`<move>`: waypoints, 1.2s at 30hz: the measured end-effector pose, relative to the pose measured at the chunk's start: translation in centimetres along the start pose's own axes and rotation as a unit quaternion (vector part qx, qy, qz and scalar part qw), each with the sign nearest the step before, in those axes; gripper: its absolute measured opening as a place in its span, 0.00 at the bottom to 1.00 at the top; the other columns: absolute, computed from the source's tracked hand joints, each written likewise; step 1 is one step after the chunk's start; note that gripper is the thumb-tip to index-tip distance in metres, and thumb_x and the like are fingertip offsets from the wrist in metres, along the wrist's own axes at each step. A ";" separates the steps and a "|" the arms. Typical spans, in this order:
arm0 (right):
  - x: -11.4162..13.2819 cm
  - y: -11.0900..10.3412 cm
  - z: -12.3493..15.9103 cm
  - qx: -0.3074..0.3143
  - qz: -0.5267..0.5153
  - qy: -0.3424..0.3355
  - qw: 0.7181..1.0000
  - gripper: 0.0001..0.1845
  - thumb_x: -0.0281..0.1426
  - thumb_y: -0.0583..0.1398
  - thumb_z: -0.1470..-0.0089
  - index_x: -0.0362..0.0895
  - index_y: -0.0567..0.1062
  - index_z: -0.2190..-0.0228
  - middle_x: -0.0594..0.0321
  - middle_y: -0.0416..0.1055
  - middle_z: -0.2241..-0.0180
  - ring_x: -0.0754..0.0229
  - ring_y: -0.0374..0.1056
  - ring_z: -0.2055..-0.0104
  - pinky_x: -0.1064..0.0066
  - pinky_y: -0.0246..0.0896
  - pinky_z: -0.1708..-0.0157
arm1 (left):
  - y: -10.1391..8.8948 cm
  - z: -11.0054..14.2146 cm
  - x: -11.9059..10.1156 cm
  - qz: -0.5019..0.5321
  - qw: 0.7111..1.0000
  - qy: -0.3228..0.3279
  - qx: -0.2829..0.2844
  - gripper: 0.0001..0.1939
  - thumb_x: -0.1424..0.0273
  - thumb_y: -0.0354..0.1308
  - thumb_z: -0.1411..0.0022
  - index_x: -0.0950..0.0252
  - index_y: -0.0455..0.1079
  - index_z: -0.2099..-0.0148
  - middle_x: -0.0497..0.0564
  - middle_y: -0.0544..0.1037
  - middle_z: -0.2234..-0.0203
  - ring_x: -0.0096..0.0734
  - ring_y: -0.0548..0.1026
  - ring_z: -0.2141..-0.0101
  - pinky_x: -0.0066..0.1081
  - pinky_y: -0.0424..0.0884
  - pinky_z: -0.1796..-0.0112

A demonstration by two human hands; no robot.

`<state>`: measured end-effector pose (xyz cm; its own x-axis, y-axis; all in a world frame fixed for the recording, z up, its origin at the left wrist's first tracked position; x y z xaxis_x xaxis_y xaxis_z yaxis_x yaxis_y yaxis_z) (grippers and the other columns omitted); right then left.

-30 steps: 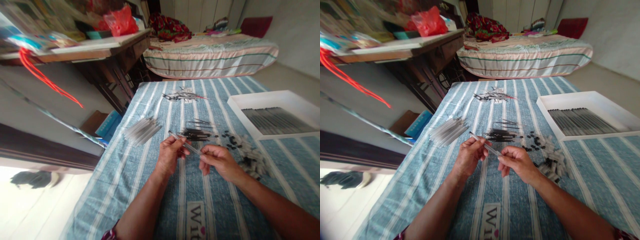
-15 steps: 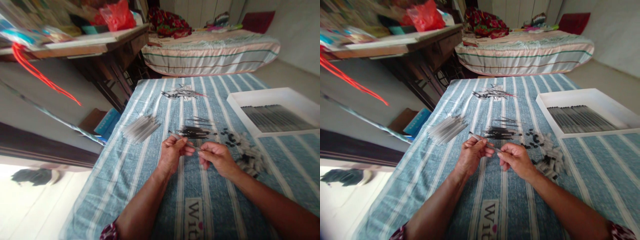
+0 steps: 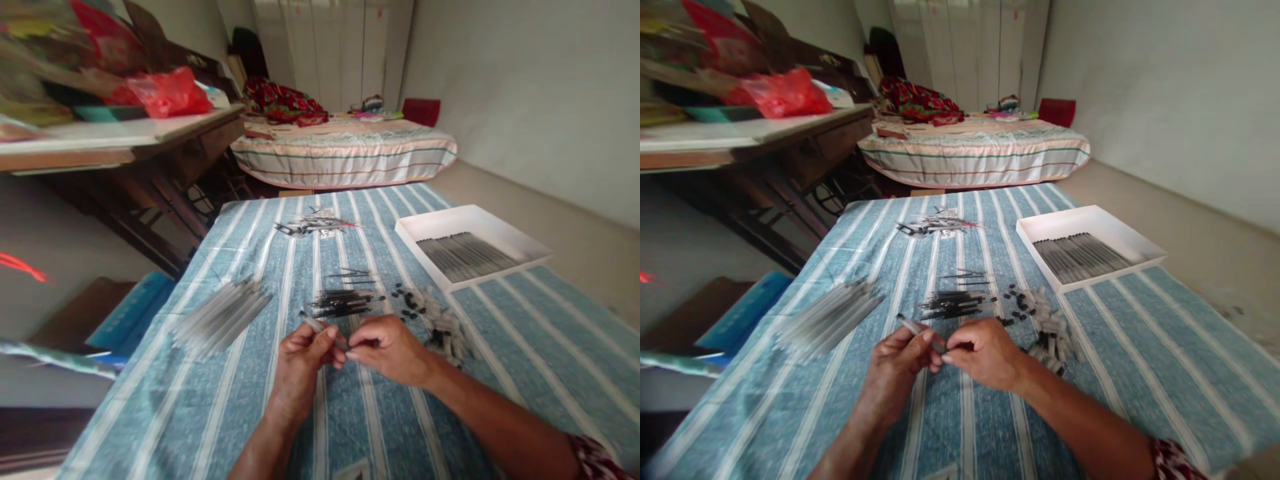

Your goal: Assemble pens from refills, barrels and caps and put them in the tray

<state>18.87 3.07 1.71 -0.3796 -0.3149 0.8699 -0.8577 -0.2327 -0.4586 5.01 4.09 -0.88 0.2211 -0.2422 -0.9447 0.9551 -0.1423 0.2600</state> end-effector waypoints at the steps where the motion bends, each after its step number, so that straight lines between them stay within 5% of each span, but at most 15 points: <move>1: 0.3 -0.1 0.0 0.013 0.004 0.001 1.000 0.09 0.33 0.59 0.52 0.47 0.72 0.81 0.68 0.67 0.80 0.63 0.62 0.76 0.73 0.56 0.74 | 0.2 0.1 0.1 -0.006 1.000 -0.001 0.007 0.09 0.67 0.62 0.46 0.68 0.71 0.73 0.49 0.77 0.81 0.27 0.72 0.81 0.26 0.69 0.77; 5: 0.4 -0.1 0.3 0.057 0.027 0.025 0.998 0.07 0.27 0.57 0.55 0.46 0.71 0.81 0.70 0.66 0.83 0.66 0.60 0.79 0.75 0.52 0.78 | 1.0 0.4 0.2 -0.028 0.999 -0.007 0.026 0.09 0.66 0.62 0.46 0.68 0.72 0.73 0.51 0.78 0.80 0.28 0.72 0.80 0.27 0.68 0.76; 10: -0.6 -1.7 0.5 0.030 0.060 0.044 0.997 0.03 0.26 0.58 0.60 0.44 0.72 0.80 0.70 0.66 0.83 0.66 0.60 0.80 0.77 0.53 0.79 | 1.3 0.6 -0.1 -0.078 0.997 -0.012 0.025 0.11 0.64 0.62 0.47 0.68 0.74 0.71 0.53 0.78 0.79 0.31 0.73 0.79 0.29 0.69 0.75; 14: -3.3 -9.8 -0.1 -0.072 0.168 0.093 0.979 0.07 0.30 0.57 0.54 0.43 0.75 0.75 0.67 0.71 0.79 0.65 0.64 0.77 0.76 0.57 0.76 | 0.2 0.3 -1.0 -0.104 0.994 0.005 -0.023 0.12 0.62 0.63 0.50 0.67 0.74 0.70 0.53 0.79 0.75 0.32 0.74 0.78 0.29 0.69 0.75; 17: -6.6 -18.2 -0.3 -0.115 0.384 0.226 0.888 0.10 0.31 0.56 0.53 0.44 0.78 0.70 0.64 0.75 0.73 0.62 0.69 0.70 0.76 0.59 0.71 | -0.9 -0.1 -1.5 -0.141 0.988 0.021 -0.063 0.13 0.60 0.63 0.52 0.67 0.74 0.73 0.52 0.78 0.78 0.31 0.73 0.79 0.29 0.69 0.76; 21: -10.1 -24.8 -0.1 -0.117 0.428 0.292 0.847 0.09 0.26 0.57 0.57 0.42 0.79 0.75 0.58 0.77 0.73 0.57 0.71 0.67 0.75 0.60 0.70 | -1.8 -0.4 -1.6 -0.164 0.980 0.031 -0.109 0.15 0.58 0.64 0.54 0.66 0.74 0.74 0.51 0.78 0.80 0.31 0.72 0.81 0.29 0.68 0.76; 27: -13.2 -25.3 0.7 -0.057 0.380 0.343 0.857 0.09 0.25 0.58 0.56 0.39 0.79 0.74 0.62 0.72 0.83 0.61 0.70 0.78 0.77 0.61 0.78 | -1.6 -0.4 -1.3 -0.197 0.974 0.031 -0.105 0.14 0.58 0.63 0.54 0.65 0.73 0.74 0.50 0.77 0.81 0.31 0.72 0.81 0.29 0.67 0.77; 36: -14.0 -25.2 0.9 -0.046 0.322 0.372 0.869 0.07 0.27 0.59 0.53 0.39 0.77 0.78 0.64 0.69 0.87 0.63 0.67 0.83 0.77 0.60 0.83 | -1.5 -0.5 -1.6 -0.200 0.976 -0.004 -0.090 0.11 0.62 0.63 0.54 0.66 0.73 0.73 0.50 0.77 0.80 0.32 0.73 0.80 0.29 0.68 0.76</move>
<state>46.13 12.51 0.95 -0.8817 0.3370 0.3303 -0.3947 -0.1432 -0.9076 3.33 5.17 0.11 -0.1777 -0.2094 -0.9616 0.9839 -0.0572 -0.1694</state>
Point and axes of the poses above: each hand's wrist, its own z-axis away from the middle knuckle, its own y-axis out of the palm, x = y × z, the point moved 6 cm from there along -z, towards the middle knuckle
